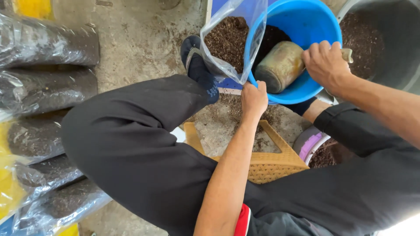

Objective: The person fills small plastic bags with soil using a scoop and a bucket.

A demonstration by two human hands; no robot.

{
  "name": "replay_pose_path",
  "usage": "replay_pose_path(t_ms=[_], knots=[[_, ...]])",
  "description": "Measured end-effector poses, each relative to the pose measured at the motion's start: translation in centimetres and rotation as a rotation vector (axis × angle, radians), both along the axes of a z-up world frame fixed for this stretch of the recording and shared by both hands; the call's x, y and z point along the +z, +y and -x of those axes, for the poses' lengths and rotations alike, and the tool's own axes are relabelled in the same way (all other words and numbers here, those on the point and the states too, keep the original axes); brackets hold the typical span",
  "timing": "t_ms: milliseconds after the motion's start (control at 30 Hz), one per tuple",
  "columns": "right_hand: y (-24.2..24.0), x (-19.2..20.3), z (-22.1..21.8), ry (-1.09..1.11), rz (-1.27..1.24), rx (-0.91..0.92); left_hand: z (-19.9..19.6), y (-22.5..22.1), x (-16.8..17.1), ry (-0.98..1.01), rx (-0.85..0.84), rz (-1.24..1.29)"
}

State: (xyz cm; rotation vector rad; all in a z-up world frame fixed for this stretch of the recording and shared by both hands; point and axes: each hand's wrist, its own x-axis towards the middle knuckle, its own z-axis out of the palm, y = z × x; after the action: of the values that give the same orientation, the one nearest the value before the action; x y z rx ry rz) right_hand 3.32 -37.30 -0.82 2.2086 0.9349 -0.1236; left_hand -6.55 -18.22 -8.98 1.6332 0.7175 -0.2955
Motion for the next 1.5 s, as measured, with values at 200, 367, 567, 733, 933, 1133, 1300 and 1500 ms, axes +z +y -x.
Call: replay_pose_path(t_ms=[200,367,567,733,933,1133,1300,1500], knots=[[-0.3,-5.4,-2.9,-0.019,0.002,0.257,0.2,0.2,1.0,-0.065,0.034,-0.003],[0.2,-10.7,-6.1,-0.193,0.084,0.177,-1.2,1.8,5.0,0.062,0.042,0.141],[-1.4,-18.6,0.1,0.032,-0.040,-0.674,-0.9,1.1,3.0,0.012,0.025,0.129],[0.9,-22.0,1.6,0.346,-0.210,-1.042,-1.3,1.6,3.6,0.062,-0.003,0.206],[0.1,-20.7,0.6,0.929,-0.363,-1.512,-0.7,0.8,1.2,0.049,-0.052,0.190],[2.0,-18.2,-0.6,1.488,-0.803,-1.896,-1.1,1.9,3.5,0.040,-0.036,0.231],[5.9,-14.6,1.0,1.456,-0.953,-1.843,0.1,0.7,-0.2,0.008,0.029,0.323],[5.5,-10.3,1.4,0.473,-0.470,-1.028,-0.1,0.2,0.0,-0.039,-0.048,-0.145]])
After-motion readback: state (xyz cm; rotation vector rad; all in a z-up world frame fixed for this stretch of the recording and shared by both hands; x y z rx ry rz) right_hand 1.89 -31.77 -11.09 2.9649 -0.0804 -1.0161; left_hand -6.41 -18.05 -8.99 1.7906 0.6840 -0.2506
